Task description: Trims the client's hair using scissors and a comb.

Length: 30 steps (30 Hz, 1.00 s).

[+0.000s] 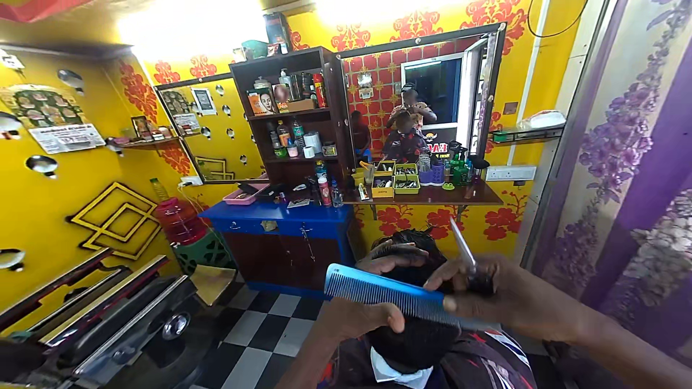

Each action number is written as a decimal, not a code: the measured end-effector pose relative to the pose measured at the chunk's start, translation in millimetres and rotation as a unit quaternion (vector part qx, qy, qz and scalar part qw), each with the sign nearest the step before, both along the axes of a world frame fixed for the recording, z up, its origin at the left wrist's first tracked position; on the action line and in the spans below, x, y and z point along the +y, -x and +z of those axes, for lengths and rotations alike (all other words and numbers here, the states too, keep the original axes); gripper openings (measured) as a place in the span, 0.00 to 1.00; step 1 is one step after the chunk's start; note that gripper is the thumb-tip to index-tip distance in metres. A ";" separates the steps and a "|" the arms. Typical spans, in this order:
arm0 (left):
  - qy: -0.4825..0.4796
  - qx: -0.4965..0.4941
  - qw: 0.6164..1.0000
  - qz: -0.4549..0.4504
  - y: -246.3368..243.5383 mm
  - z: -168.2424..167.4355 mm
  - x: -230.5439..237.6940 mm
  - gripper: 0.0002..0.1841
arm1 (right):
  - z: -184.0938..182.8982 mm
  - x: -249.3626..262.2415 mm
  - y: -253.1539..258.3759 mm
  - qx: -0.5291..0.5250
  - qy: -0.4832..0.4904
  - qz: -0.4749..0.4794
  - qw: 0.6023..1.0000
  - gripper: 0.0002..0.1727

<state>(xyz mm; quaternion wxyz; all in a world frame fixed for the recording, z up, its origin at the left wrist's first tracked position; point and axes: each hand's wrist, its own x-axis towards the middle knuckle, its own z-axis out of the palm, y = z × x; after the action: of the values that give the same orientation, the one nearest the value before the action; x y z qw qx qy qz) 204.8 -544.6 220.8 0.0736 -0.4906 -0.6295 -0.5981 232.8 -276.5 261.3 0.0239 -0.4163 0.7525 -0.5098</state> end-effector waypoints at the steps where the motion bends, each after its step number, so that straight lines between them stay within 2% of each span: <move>1: -0.015 -0.005 1.000 0.019 -2.3 -0.2 3.6 0.38 | -0.6 -2.2 -2.5 0.038 -0.015 0.004 0.999 0.16; 2: -0.026 -0.008 0.999 0.041 -4.5 0.0 6.3 0.31 | 0.0 -2.2 -4.8 0.081 -0.030 -0.011 0.996 0.18; 4: -0.026 0.001 0.998 0.061 -5.3 0.7 6.5 0.21 | 3.4 1.7 -8.2 0.170 -0.083 -0.132 0.973 0.25; 6: -0.010 0.022 0.997 0.075 -2.4 0.4 4.8 0.18 | 11.0 8.6 -6.4 0.215 -0.159 -0.267 0.926 0.28; 8: 0.005 0.038 0.996 0.086 -1.6 0.9 4.5 0.17 | 24.7 20.2 2.3 0.185 -0.269 -0.327 0.887 0.29; 10: 0.006 0.033 0.996 0.080 -2.4 2.3 4.0 0.16 | 44.7 31.9 17.8 0.026 -0.363 -0.282 0.888 0.30; 11: 0.005 0.030 0.996 0.078 -2.7 3.1 3.6 0.16 | 51.2 37.9 26.9 -0.045 -0.374 -0.219 0.900 0.28; 13: 0.005 0.027 0.996 0.080 -3.0 5.0 3.9 0.15 | 59.9 48.7 37.8 -0.169 -0.335 -0.064 0.925 0.21; 15: 0.003 0.019 0.996 0.082 -2.8 4.8 4.3 0.15 | 67.3 52.4 40.7 -0.223 -0.329 0.047 0.916 0.30; 17: -0.001 0.012 0.997 0.082 -2.0 4.2 4.4 0.15 | 72.7 51.1 39.8 -0.193 -0.350 0.074 0.914 0.32; 19: -0.001 0.003 0.997 0.081 -1.1 3.0 4.2 0.15 | 81.1 40.5 32.9 -0.090 -0.423 0.003 0.902 0.21; 21: -0.001 -0.011 0.996 0.089 -3.0 2.5 3.9 0.14 | 84.2 29.0 27.7 0.033 -0.508 -0.078 0.857 0.14; 24: 0.008 -0.024 0.994 0.110 -5.1 3.9 3.0 0.14 | 85.4 22.5 24.8 0.124 -0.558 -0.092 0.816 0.19; 26: 0.012 -0.022 0.994 0.107 -4.1 2.6 2.4 0.15 | 85.8 18.1 23.1 0.138 -0.579 -0.089 0.799 0.26; 30: 0.018 -0.032 0.992 0.120 -8.8 5.8 2.9 0.15 | 88.9 3.6 20.9 0.129 -0.602 -0.087 0.783 0.27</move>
<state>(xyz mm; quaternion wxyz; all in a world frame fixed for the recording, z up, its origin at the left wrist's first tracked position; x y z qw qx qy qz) 213.6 -541.7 226.6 0.1153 -0.3933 -0.6964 -0.5891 211.9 -272.8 350.3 0.1278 -0.3119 0.9355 0.1058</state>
